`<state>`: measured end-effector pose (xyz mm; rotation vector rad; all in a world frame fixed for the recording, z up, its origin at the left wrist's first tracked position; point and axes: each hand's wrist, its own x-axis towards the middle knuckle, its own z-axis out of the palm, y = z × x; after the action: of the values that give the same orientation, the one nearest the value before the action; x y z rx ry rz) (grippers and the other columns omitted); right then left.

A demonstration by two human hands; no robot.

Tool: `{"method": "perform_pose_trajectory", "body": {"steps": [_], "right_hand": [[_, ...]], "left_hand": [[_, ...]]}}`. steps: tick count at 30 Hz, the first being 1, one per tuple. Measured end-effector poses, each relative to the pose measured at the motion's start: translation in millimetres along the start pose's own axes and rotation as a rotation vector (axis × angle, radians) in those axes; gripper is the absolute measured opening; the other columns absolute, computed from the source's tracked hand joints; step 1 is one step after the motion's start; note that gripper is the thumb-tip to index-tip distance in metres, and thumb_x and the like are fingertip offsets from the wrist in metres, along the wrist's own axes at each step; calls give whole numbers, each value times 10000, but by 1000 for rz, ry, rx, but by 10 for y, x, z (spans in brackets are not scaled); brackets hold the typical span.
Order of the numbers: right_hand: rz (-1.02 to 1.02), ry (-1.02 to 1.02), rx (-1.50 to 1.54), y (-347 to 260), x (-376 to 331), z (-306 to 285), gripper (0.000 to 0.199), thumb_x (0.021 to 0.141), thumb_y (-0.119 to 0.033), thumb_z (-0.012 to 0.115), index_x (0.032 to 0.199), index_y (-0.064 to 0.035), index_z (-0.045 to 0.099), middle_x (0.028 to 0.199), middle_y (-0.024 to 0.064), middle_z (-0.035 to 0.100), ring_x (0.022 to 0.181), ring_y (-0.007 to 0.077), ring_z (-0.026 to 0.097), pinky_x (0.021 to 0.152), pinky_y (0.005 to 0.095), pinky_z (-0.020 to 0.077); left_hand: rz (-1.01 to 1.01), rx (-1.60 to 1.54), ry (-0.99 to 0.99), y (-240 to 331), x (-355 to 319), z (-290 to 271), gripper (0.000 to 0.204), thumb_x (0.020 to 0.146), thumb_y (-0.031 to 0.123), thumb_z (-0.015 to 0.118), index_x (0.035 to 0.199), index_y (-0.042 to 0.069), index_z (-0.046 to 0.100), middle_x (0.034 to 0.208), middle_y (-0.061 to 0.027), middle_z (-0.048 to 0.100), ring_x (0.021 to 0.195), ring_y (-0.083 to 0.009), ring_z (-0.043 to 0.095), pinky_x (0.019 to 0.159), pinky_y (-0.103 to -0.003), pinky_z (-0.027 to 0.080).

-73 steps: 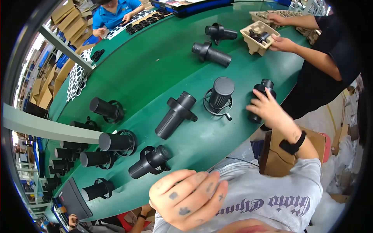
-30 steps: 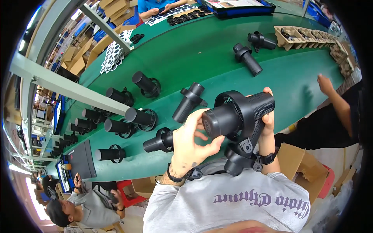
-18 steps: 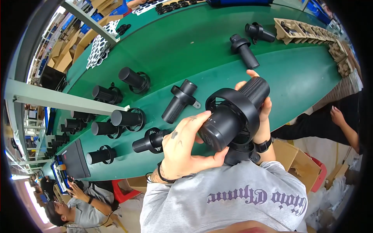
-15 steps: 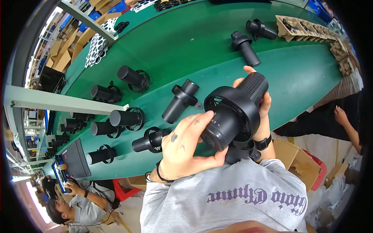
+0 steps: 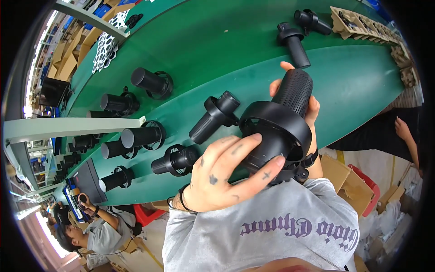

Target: Assembling microphones by attaching the microphone body to the shock mount and placing them on the assembly line.

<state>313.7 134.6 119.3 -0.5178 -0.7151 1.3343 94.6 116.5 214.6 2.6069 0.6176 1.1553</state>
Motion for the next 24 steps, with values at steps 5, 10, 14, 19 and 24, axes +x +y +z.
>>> {"method": "perform_pose_trajectory", "body": {"steps": [5, 10, 14, 19, 24], "right_hand": [[19, -7, 10, -26, -1, 6, 989, 692, -550, 674, 1397, 28, 288, 992, 227, 607, 849, 232, 644, 746, 324, 550], [23, 4, -5, -45, -32, 3, 984, 691, -563, 651, 1394, 27, 294, 979, 218, 607, 846, 226, 645, 734, 316, 547], [11, 20, -30, -34, -45, -9, 980, 695, -589, 627, 1386, 27, 306, 976, 214, 606, 843, 221, 643, 731, 310, 544], [23, 8, -99, -46, -43, 57, 1019, 697, -669, 663, 1401, -27, 302, 973, 169, 553, 720, 137, 600, 604, 223, 530], [51, -49, -83, -27, -61, 33, 1037, 688, -689, 662, 1385, -8, 310, 968, 168, 552, 734, 149, 607, 611, 231, 538]], "left_hand": [[165, 145, 92, -15, -22, 113, 456, 581, 99, 786, 986, 294, 708, 1092, -84, 608, 832, -225, 538, 670, -308, 465], [283, 167, 107, -34, 9, 173, 348, 641, 142, 688, 943, 315, 689, 1080, 31, 634, 932, -237, 504, 599, -272, 435], [251, 167, 68, -19, 17, 124, 199, 742, 106, 632, 861, 264, 619, 1109, 123, 633, 990, -170, 550, 574, -239, 393], [332, 151, 90, -63, 4, 148, 195, 681, 149, 680, 820, 281, 643, 1048, 139, 655, 977, -192, 510, 561, -279, 345], [518, 294, 123, -39, -19, 152, 97, 725, 201, 630, 700, 284, 589, 1035, 218, 632, 988, -100, 527, 568, -277, 297]]}}
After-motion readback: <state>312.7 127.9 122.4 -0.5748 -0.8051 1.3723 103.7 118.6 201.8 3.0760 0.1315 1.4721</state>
